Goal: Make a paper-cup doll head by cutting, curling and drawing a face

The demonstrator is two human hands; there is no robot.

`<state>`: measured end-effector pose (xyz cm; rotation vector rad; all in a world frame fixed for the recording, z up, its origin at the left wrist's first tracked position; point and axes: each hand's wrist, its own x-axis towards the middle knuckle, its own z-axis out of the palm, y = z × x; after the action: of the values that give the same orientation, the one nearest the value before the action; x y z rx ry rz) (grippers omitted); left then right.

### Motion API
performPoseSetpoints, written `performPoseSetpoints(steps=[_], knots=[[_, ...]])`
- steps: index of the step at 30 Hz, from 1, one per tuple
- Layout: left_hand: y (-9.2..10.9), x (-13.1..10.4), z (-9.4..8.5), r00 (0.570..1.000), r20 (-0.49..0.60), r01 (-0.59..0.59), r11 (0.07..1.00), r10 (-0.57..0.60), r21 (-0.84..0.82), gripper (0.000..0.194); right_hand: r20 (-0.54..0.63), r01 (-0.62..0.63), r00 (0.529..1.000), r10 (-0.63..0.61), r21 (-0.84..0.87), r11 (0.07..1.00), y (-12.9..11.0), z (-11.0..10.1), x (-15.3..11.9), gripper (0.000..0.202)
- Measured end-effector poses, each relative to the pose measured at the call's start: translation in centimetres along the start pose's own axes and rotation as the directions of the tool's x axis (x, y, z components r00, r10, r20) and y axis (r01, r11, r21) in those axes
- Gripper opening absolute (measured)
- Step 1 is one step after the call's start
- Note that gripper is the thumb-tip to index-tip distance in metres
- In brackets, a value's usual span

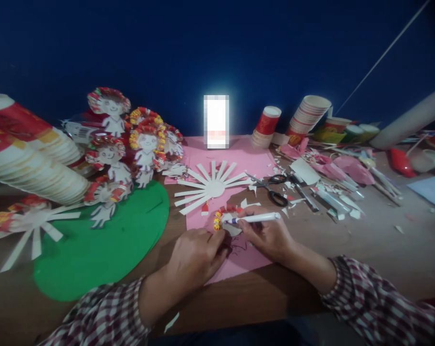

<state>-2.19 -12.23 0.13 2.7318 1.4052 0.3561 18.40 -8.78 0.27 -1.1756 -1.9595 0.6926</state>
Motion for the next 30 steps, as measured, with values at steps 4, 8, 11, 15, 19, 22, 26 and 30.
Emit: performPoseSetpoints(steps=[4, 8, 11, 15, 19, 22, 26, 30], knots=[[0.0, 0.0, 0.0, 1.000, 0.006, 0.003, 1.000, -0.003, 0.000, 0.015, 0.010, -0.006, 1.000, 0.006, 0.002, 1.000, -0.2, -0.1, 0.2, 0.013], [0.0, -0.1, 0.0, 1.000, 0.000, 0.000, 1.000, 0.000, -0.001, 0.016, 0.017, -0.005, 1.000, 0.005, -0.006, 1.000, -0.1, -0.1, 0.2, 0.011], [0.0, -0.1, 0.0, 1.000, -0.007, -0.002, 1.000, 0.001, -0.013, 0.015, 0.016, -0.001, 1.000, 0.001, -0.005, 1.000, 0.0, -0.1, 0.2, 0.010], [-0.1, -0.1, 0.1, 1.000, 0.002, 0.001, 1.000, -0.001, 0.004, 0.017, 0.016, -0.007, 1.000, 0.007, -0.005, 1.000, 0.0, -0.1, 0.1, 0.011], [-0.1, -0.1, 0.1, 1.000, 0.007, -0.008, 1.000, 0.008, -0.002, 0.015, 0.013, -0.055, 0.998, 0.054, 0.125, 0.991, -0.3, -0.2, 0.1, 0.013], [-0.1, -0.1, 0.1, 1.000, 0.006, -0.011, 1.000, 0.011, 0.000, 0.014, -0.001, -0.117, 0.993, 0.121, 0.239, 0.964, -0.4, -0.4, 0.1, 0.013], [-0.1, -0.1, 0.1, 0.999, 0.033, -0.009, 1.000, 0.009, -0.026, 0.016, -0.069, -0.128, 0.987, 0.142, 0.175, 0.976, -0.4, -1.3, 0.4, 0.011], [-0.2, -0.2, 0.2, 0.999, 0.030, -0.010, 0.999, 0.011, -0.036, 0.021, -0.124, -0.079, 0.989, 0.074, -0.035, 0.996, -0.6, -2.0, 0.7, 0.014]])
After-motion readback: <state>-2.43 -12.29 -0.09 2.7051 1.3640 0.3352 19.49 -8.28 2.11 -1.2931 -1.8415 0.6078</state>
